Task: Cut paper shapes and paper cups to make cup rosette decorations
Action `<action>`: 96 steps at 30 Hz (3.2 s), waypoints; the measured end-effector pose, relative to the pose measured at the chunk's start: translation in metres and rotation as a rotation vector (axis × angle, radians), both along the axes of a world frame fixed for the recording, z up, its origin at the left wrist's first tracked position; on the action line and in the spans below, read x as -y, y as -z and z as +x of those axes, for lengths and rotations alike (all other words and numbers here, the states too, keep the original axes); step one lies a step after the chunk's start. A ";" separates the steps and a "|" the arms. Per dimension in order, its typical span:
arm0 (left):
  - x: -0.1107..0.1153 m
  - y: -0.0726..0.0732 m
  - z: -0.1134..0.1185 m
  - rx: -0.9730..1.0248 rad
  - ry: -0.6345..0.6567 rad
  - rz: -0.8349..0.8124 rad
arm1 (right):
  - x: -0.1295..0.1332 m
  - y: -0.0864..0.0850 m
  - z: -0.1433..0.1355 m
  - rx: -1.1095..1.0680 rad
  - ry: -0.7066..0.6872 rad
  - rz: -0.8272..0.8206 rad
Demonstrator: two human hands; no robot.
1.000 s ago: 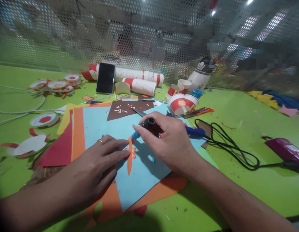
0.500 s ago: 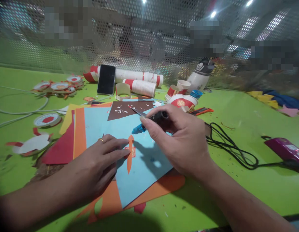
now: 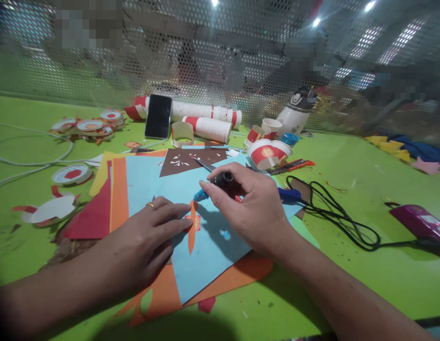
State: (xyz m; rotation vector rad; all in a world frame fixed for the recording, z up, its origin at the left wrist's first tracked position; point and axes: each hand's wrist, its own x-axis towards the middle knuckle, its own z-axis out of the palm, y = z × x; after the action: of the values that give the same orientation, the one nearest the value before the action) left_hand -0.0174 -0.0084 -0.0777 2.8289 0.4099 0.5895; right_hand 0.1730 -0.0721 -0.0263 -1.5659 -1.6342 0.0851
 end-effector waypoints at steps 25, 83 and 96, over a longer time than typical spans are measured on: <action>0.000 0.001 -0.001 -0.011 0.002 -0.019 | -0.001 0.000 -0.003 -0.038 -0.024 -0.048; 0.000 -0.001 -0.001 -0.060 -0.005 -0.018 | -0.005 0.005 -0.003 -0.025 -0.040 -0.016; 0.000 0.000 0.000 -0.061 -0.001 -0.020 | -0.004 0.000 -0.005 0.128 -0.091 0.014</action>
State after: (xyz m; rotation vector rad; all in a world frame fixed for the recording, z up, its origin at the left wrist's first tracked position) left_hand -0.0175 -0.0080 -0.0780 2.8334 0.4254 0.4968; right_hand 0.1683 -0.0680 -0.0260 -1.5130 -1.8019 0.0218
